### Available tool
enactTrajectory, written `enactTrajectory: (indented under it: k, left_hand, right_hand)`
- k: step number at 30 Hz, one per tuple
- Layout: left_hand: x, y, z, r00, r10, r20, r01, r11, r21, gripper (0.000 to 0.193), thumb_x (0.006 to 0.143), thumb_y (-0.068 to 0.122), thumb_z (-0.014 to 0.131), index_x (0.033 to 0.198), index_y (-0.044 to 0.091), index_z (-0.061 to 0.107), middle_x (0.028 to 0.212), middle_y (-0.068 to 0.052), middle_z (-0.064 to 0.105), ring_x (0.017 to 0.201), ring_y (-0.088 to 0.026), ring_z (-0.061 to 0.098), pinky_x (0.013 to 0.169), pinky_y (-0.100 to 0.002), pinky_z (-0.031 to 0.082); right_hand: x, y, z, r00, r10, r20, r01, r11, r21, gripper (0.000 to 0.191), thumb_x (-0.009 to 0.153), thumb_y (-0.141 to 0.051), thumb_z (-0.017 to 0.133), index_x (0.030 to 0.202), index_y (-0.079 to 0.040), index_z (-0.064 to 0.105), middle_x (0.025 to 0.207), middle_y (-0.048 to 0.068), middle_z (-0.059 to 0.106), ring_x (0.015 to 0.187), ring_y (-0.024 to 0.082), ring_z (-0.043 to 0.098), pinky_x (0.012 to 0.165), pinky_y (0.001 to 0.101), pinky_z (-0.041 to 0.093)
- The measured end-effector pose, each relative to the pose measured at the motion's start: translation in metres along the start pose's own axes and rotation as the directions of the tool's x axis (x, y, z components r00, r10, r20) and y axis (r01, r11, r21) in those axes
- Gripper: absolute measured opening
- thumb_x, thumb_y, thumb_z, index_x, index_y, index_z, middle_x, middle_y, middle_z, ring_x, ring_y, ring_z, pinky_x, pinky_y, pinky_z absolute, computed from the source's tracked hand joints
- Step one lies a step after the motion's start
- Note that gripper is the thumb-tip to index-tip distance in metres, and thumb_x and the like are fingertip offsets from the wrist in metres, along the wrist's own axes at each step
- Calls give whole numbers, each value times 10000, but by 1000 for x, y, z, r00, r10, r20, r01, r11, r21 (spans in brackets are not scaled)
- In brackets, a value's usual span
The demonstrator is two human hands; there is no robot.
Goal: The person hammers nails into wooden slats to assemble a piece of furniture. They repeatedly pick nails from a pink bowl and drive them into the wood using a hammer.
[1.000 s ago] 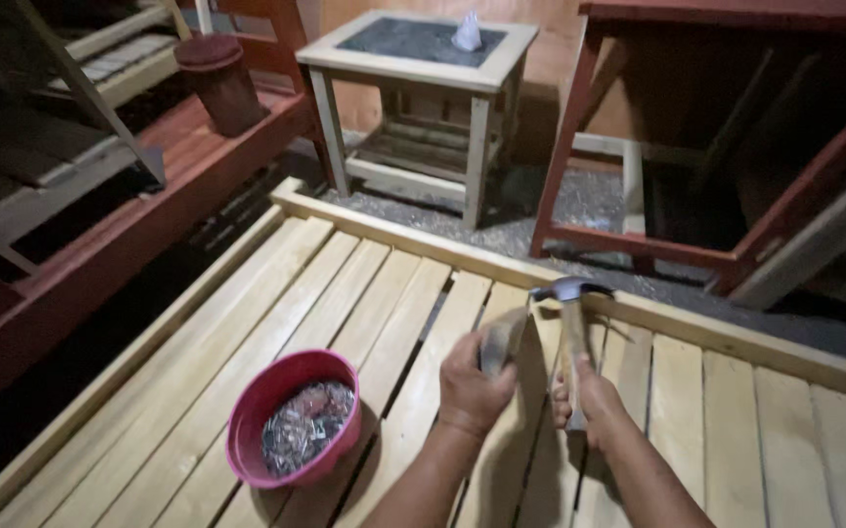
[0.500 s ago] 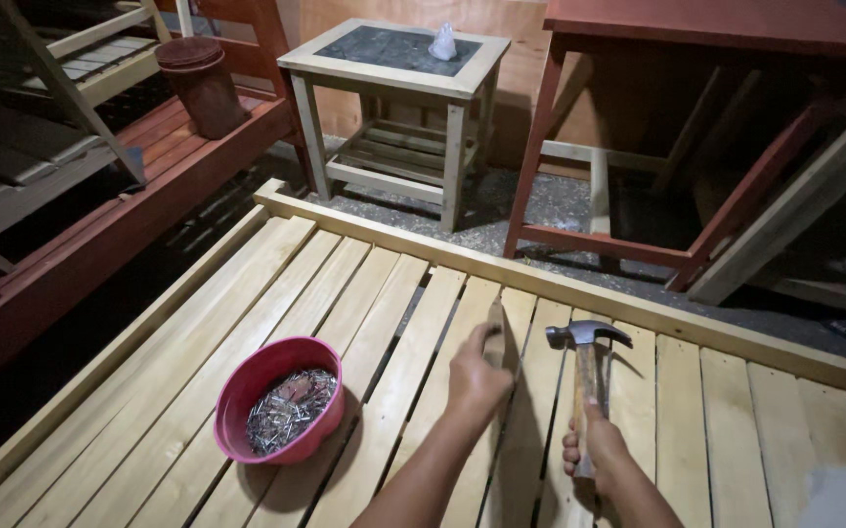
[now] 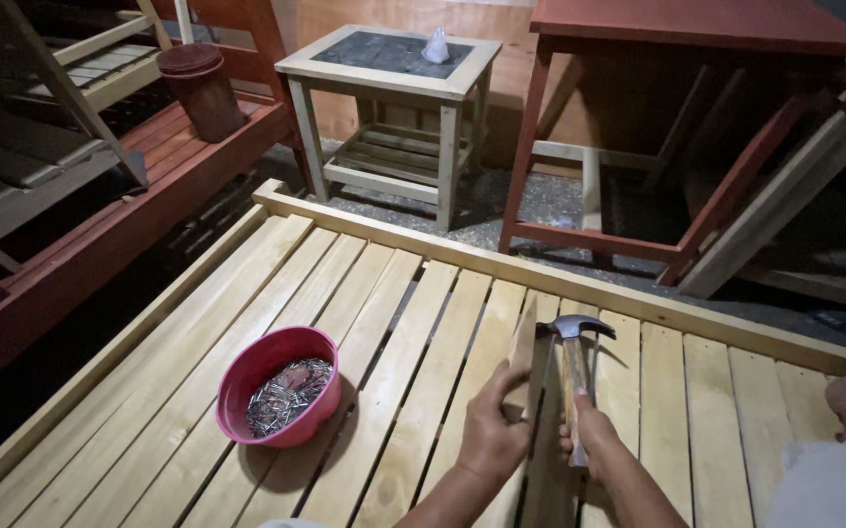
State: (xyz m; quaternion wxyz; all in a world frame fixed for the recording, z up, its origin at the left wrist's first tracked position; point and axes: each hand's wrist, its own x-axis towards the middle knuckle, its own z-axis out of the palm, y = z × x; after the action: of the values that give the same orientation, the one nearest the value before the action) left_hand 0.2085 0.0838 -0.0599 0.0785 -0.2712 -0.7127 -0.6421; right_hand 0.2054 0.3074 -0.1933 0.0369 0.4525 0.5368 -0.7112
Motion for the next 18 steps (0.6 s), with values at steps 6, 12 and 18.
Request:
enactTrajectory:
  k: [6, 12, 18]
  left_hand:
    - [-31, -7, 3, 1000, 15, -1, -15, 990, 141, 702, 646, -127, 656, 1322, 61, 663, 1446, -215, 581, 1005, -316, 731, 813, -346, 587]
    - [-16, 13, 3, 924, -381, 34, 382, 913, -145, 546, 758, -69, 681, 1282, 82, 648, 1223, -112, 776, 615, -145, 703, 582, -299, 559]
    - [18, 36, 9, 917, -398, 24, 399, 917, -26, 528, 781, -54, 703, 1287, 89, 665, 915, -153, 785, 721, -153, 737, 689, -307, 570]
  right_hand:
    - [-34, -1, -9, 993, 82, 83, -86, 995, 55, 601, 1019, -671, 356, 967, -82, 464, 644, 72, 429, 448, 214, 382, 432, 409, 368]
    - [-62, -9, -8, 999, 47, 17, -46, 998, -49, 541, 1039, -591, 378, 1020, -66, 508, 677, 76, 471, 461, 205, 431, 439, 408, 401]
    - [-102, -45, -1, 986, -161, -43, 148, 963, -225, 471, 1045, -511, 377, 1016, -83, 573, 651, 87, 527, 437, 195, 475, 415, 393, 440]
